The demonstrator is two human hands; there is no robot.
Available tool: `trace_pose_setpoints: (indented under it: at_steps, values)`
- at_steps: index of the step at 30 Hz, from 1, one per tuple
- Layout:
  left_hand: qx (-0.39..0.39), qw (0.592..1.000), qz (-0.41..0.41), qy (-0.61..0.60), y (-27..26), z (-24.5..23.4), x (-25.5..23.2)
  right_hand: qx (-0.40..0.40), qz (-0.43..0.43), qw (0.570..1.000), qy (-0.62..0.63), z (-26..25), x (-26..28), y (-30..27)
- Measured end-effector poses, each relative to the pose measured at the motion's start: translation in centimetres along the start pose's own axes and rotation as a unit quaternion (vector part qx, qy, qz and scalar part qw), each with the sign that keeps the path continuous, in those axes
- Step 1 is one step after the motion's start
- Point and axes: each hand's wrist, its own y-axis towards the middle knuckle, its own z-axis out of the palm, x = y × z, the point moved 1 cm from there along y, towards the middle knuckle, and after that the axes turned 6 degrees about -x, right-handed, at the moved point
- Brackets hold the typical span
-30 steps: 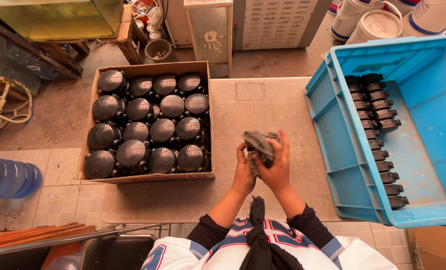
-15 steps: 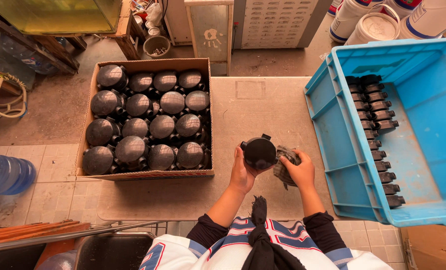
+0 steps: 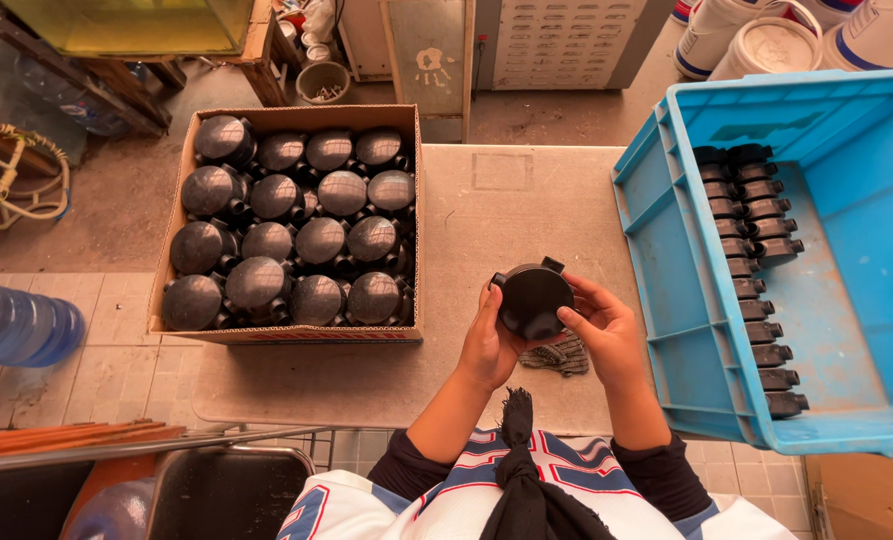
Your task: The person picks up black plastic parts from a cardboard box and wipes them with a cloth. The person then places the cleaned parts into a blue plastic crate, arranging them in rows.
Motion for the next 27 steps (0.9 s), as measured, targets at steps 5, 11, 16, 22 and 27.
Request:
trace_pose_setpoints:
  at_steps: [5, 11, 16, 22, 27]
  values:
    - [0.016, 0.999, 0.023, 0.024, -0.7, 2.0, 0.7, 0.014, 0.004, 1.000, 0.008, -2.0, 1.8, 0.6]
    - [0.053, 0.986, 0.135, 0.085, 0.0, 2.8, 2.3, 0.039, -0.016, 0.999, 0.027, -5.3, 1.3, 1.8]
    - [0.119, 0.933, 0.269, 0.205, 0.4, 3.2, 2.6, 0.091, -0.111, 0.988, -0.051, -6.2, 3.4, 1.6]
    - [0.160, 0.726, 0.487, 0.459, -0.9, 6.4, 2.5, 0.057, -0.510, 0.834, -0.201, -7.6, 7.6, 1.5]
    - [0.161, 0.695, 0.594, 0.373, -0.6, 7.3, 5.9, 0.009, -0.634, 0.748, -0.194, -10.4, 6.8, 1.0]
